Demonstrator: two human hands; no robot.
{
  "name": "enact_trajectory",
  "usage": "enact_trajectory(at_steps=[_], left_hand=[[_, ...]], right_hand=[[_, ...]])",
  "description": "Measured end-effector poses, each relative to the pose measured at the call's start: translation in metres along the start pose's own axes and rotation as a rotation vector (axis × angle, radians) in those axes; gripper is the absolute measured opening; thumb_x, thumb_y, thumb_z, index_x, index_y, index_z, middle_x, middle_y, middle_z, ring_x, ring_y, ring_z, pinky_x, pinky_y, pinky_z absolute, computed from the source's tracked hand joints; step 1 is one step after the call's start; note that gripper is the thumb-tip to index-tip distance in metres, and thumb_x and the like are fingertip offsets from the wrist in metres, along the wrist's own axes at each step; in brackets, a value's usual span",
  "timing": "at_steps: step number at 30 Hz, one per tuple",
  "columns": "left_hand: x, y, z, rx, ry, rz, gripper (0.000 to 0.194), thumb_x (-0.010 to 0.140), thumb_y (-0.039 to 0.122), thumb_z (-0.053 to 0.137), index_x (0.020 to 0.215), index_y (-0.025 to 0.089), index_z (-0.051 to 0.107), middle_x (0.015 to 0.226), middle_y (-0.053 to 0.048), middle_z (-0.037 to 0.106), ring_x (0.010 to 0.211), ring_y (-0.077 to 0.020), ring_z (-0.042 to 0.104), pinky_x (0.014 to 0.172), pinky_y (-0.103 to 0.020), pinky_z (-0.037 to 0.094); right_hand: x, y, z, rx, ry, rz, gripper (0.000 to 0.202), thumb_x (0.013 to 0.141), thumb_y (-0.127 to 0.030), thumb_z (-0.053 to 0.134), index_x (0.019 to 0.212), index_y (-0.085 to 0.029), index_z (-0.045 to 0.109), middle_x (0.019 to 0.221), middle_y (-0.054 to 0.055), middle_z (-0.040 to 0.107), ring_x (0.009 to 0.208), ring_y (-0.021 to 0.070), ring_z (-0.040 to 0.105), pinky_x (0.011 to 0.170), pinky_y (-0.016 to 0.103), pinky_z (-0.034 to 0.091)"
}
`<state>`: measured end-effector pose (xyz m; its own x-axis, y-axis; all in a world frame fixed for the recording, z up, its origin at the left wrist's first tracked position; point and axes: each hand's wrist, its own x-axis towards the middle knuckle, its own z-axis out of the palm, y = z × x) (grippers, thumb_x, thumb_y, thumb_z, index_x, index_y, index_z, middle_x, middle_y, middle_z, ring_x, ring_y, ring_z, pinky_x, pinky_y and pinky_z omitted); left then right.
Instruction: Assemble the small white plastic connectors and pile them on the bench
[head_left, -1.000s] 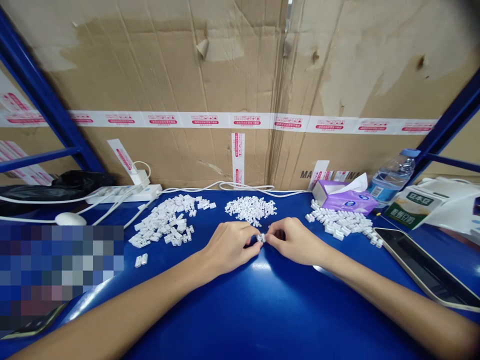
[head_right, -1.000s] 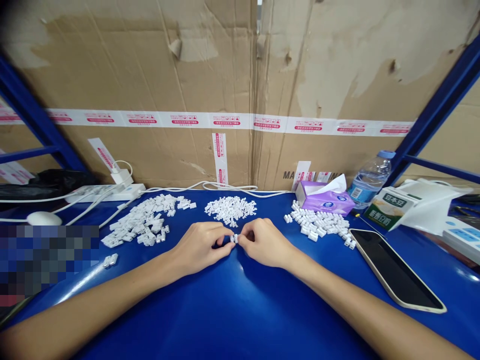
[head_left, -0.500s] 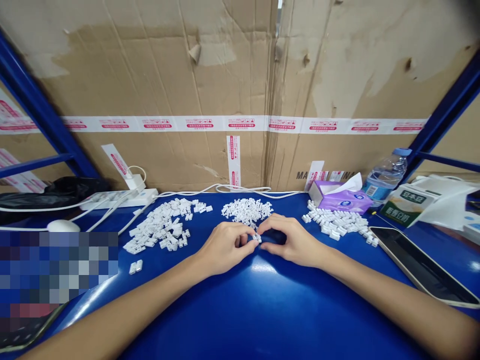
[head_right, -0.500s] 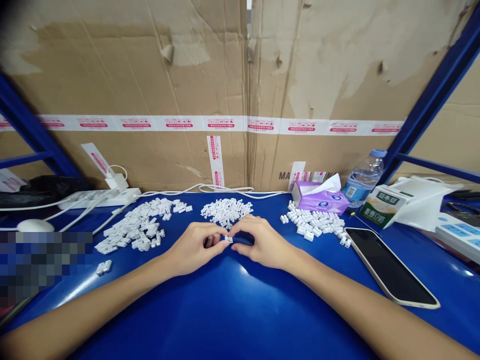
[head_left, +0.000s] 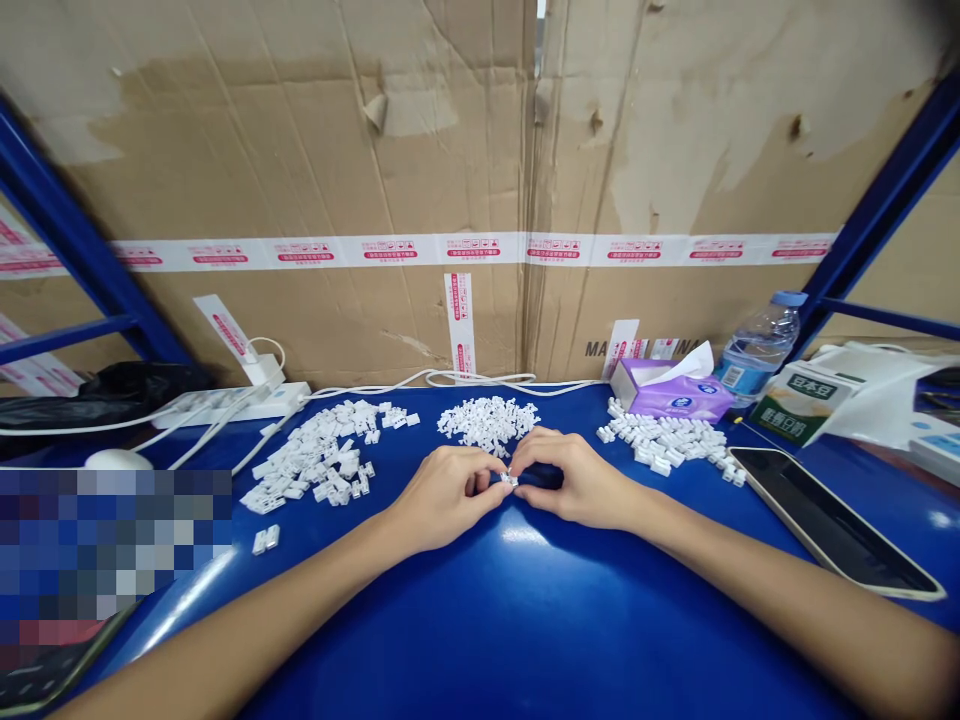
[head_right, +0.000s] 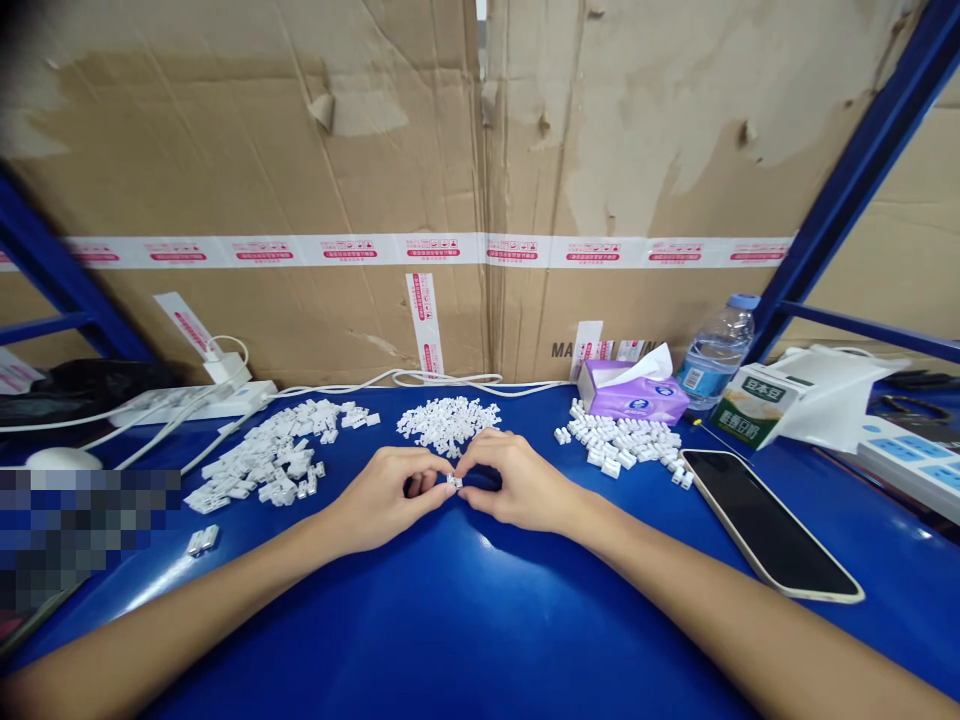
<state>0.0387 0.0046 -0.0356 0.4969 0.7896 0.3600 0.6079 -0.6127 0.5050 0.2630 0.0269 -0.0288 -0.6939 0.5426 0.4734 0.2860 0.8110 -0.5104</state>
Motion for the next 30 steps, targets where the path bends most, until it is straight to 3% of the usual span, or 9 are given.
enact_trajectory(at_steps=[14, 20, 30], left_hand=[[0.001, -0.001, -0.002, 0.147, -0.034, -0.042, 0.023, 0.088, 0.029, 0.071, 0.106, 0.019, 0.078, 0.066, 0.003, 0.064, 0.061, -0.0151, 0.058, 0.062, -0.027, 0.042], [0.001, -0.003, -0.003, 0.179, -0.056, -0.045, 0.023, 0.092, 0.027, 0.063, 0.107, 0.018, 0.078, 0.065, 0.002, 0.065, 0.063, -0.0172, 0.061, 0.065, -0.030, 0.043], [0.000, -0.001, -0.005, 0.192, -0.082, -0.034, 0.024, 0.093, 0.025, 0.060, 0.107, 0.018, 0.077, 0.064, 0.002, 0.063, 0.062, -0.0166, 0.060, 0.066, -0.030, 0.044]], right_hand=[[-0.002, 0.006, -0.005, -0.116, -0.009, 0.109, 0.021, 0.081, -0.011, 0.072, 0.098, -0.020, 0.063, 0.100, 0.003, 0.072, 0.096, 0.0209, 0.065, 0.090, 0.038, 0.046], [-0.002, 0.007, -0.005, -0.147, -0.041, 0.119, 0.028, 0.081, -0.011, 0.072, 0.106, -0.020, 0.065, 0.105, 0.005, 0.072, 0.103, 0.0233, 0.063, 0.094, 0.042, 0.044], [-0.002, 0.009, -0.015, -0.149, -0.002, 0.104, 0.029, 0.076, -0.011, 0.078, 0.102, -0.021, 0.071, 0.104, 0.006, 0.071, 0.107, 0.0249, 0.060, 0.097, 0.045, 0.045]])
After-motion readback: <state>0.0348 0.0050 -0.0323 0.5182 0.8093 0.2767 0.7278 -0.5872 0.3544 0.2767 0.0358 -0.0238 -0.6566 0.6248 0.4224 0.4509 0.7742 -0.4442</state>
